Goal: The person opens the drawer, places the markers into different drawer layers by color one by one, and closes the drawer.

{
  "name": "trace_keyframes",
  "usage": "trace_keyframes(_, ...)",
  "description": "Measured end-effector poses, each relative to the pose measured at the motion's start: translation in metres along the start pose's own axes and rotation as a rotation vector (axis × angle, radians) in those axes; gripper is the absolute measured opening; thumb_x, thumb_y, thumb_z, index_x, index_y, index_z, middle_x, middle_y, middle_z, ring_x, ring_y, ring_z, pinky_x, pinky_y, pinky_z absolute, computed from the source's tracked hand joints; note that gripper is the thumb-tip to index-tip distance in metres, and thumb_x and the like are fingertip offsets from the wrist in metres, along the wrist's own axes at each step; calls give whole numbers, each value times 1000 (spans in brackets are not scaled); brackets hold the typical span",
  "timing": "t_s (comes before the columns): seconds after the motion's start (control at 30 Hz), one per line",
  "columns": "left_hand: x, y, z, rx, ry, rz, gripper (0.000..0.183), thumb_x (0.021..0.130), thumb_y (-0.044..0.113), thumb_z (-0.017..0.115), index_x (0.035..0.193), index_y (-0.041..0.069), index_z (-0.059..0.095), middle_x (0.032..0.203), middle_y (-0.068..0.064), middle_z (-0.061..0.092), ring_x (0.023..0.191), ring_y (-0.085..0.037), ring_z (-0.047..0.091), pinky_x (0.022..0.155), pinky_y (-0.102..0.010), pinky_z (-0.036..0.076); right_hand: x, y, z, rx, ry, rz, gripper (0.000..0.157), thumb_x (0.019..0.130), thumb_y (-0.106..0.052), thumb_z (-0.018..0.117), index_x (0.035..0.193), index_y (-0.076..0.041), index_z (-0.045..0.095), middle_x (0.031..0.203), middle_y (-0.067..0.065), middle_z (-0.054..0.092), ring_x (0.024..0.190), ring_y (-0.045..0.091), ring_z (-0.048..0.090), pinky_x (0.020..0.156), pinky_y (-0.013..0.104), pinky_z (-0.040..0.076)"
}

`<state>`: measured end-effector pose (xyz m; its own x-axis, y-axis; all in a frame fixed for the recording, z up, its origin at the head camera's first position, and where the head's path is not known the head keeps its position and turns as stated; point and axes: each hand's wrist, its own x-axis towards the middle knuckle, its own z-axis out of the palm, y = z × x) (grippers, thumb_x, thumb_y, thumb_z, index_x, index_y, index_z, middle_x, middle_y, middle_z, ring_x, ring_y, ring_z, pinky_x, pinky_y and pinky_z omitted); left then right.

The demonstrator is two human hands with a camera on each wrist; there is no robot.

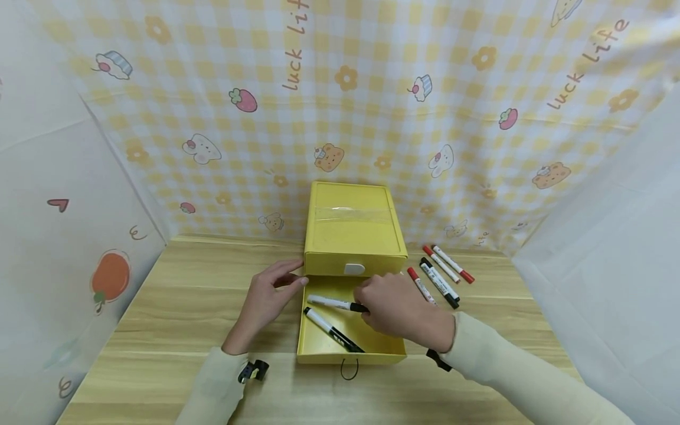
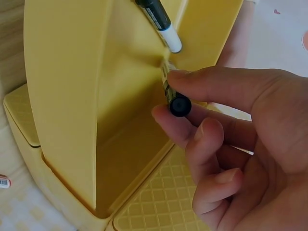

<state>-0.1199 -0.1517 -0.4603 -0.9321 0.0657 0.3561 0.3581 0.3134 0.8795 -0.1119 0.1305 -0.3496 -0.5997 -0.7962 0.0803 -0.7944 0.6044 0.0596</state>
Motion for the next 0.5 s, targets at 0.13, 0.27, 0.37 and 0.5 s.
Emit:
trace_keyframes(0.13, 0, -1, 0, 1, -1, -3, 39, 103, 12, 81, 140, 0, 74, 138, -14, 74, 107, -27, 79, 95, -42, 65, 1, -2, 2, 4, -12, -15, 35, 86, -7, 88, 73, -18, 58, 67, -10, 47, 55, 7, 34, 46, 22, 25)
trace_keyframes(0.27, 1, -1, 0, -1, -1, -4, 39, 103, 12, 82, 140, 1, 74, 138, -13, 74, 107, -27, 79, 96, -43, 65, 1, -3, 6, -9, -28, -4, 35, 87, -7, 87, 72, -19, 57, 66, -10, 45, 54, 8, 36, 44, 24, 26)
trace_keyframes(0.37, 1, -1, 0, -4, -2, -3, 39, 103, 12, 82, 140, 1, 74, 138, -13, 74, 107, -27, 78, 96, -45, 65, 1, -3, 8, -19, -43, -1, 37, 87, -7, 85, 71, -20, 54, 65, -10, 41, 54, 8, 34, 45, 25, 24)
trace_keyframes(0.5, 1, -1, 0, -2, -2, 0, 39, 103, 12, 81, 139, 0, 74, 138, -14, 74, 107, -28, 78, 96, -45, 65, 1, -3, 9, -48, -54, -6, 38, 86, -9, 86, 71, -19, 53, 64, -9, 39, 54, 8, 32, 45, 25, 21)
